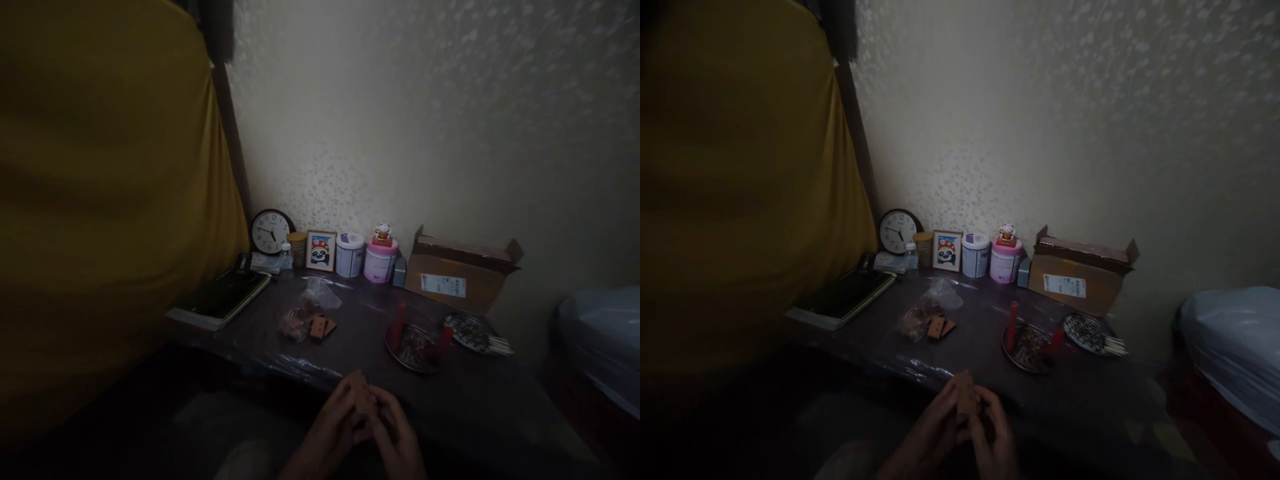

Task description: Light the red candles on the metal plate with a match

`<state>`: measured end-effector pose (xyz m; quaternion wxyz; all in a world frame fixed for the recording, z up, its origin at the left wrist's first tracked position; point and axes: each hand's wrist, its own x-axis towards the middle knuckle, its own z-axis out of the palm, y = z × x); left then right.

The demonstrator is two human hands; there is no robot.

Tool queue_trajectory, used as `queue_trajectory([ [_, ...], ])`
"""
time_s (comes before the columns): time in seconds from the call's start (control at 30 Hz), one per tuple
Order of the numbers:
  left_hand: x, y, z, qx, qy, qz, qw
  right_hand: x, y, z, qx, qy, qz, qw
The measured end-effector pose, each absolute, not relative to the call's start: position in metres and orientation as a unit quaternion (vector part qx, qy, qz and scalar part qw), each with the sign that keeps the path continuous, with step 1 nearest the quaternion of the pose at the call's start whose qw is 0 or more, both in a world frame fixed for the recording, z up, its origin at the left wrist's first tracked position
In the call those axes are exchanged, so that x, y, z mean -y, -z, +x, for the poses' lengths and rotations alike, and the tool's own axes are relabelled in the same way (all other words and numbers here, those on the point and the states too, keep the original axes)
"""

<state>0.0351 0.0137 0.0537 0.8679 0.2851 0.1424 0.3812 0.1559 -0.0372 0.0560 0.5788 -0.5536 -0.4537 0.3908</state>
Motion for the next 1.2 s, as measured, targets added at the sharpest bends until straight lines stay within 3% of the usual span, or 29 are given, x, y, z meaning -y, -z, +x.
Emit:
queue_trajectory([
  [0.23,-0.013,-0.054,0.034,-0.148,-0.387,0.296,0.861,0.038,-0.062,0.155,0.436,-0.447,-0.520,0.582],
  [1.2,-0.011,-0.063,0.027,-0.120,-0.369,0.297,0.872,0.042,-0.063,0.155,0.457,-0.432,-0.531,0.569],
])
